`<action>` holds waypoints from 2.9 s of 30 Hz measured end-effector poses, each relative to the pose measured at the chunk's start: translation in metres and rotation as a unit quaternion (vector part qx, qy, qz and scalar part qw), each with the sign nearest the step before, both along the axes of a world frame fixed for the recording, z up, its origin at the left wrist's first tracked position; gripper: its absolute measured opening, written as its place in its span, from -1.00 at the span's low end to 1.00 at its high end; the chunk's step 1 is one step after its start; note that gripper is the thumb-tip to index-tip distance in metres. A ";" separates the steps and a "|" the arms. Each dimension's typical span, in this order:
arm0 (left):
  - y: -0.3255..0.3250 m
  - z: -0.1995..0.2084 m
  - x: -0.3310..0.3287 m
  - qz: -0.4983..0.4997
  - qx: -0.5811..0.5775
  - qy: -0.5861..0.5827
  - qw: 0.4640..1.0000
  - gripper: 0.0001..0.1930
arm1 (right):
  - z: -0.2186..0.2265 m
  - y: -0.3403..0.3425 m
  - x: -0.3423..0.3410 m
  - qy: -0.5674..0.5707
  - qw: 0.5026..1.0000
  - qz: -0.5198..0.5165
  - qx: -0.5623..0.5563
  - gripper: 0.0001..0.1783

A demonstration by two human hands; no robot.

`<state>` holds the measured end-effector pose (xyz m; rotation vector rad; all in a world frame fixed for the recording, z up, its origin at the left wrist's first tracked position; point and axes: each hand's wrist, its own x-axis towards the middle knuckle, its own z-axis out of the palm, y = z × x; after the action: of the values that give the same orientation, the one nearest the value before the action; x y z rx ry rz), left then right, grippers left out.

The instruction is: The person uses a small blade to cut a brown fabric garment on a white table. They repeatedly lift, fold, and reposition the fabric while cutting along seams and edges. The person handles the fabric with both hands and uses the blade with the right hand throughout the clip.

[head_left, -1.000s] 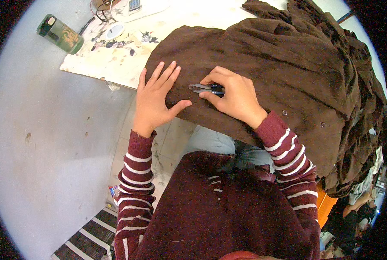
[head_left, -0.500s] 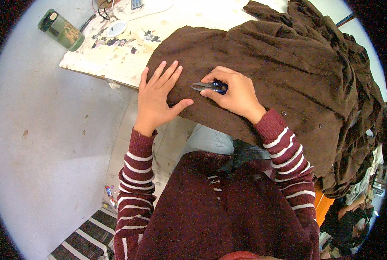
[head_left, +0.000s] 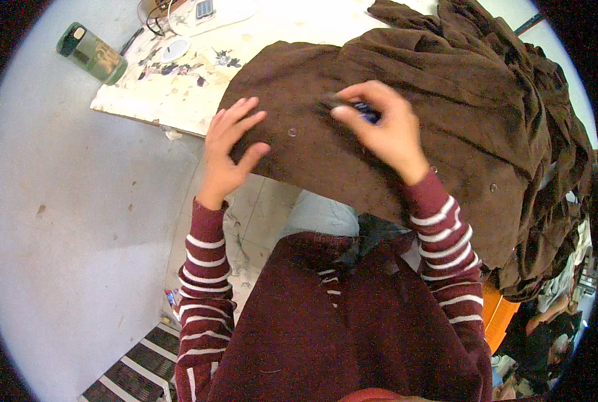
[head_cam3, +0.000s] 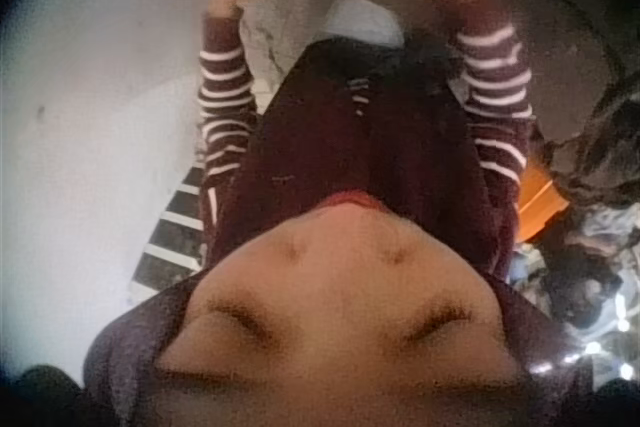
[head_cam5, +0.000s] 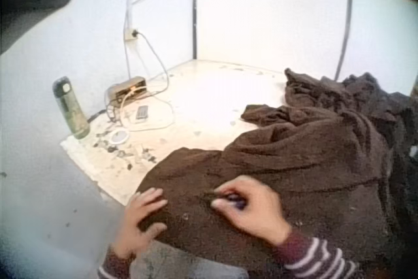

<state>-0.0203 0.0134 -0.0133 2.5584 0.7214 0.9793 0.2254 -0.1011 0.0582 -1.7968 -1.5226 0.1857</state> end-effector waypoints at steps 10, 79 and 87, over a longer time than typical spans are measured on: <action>-0.040 -0.027 -0.050 0.199 -0.478 -0.391 0.761 -0.75 | 0.013 -0.266 0.117 -0.014 0.868 -0.463 0.177 -0.63; 0.036 0.072 0.038 -0.023 -0.049 -0.082 0.995 -0.58 | 0.065 -0.195 0.172 -0.147 0.974 -0.136 0.105 -0.43; -0.033 0.062 0.099 -0.064 0.079 0.030 0.994 -0.55 | 0.042 -0.212 0.151 -0.170 0.970 -0.172 -0.001 -0.61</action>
<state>0.0788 -0.0201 0.0491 2.7412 0.5072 0.9564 0.3763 -0.3127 0.1003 -2.1415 -1.3990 -0.3043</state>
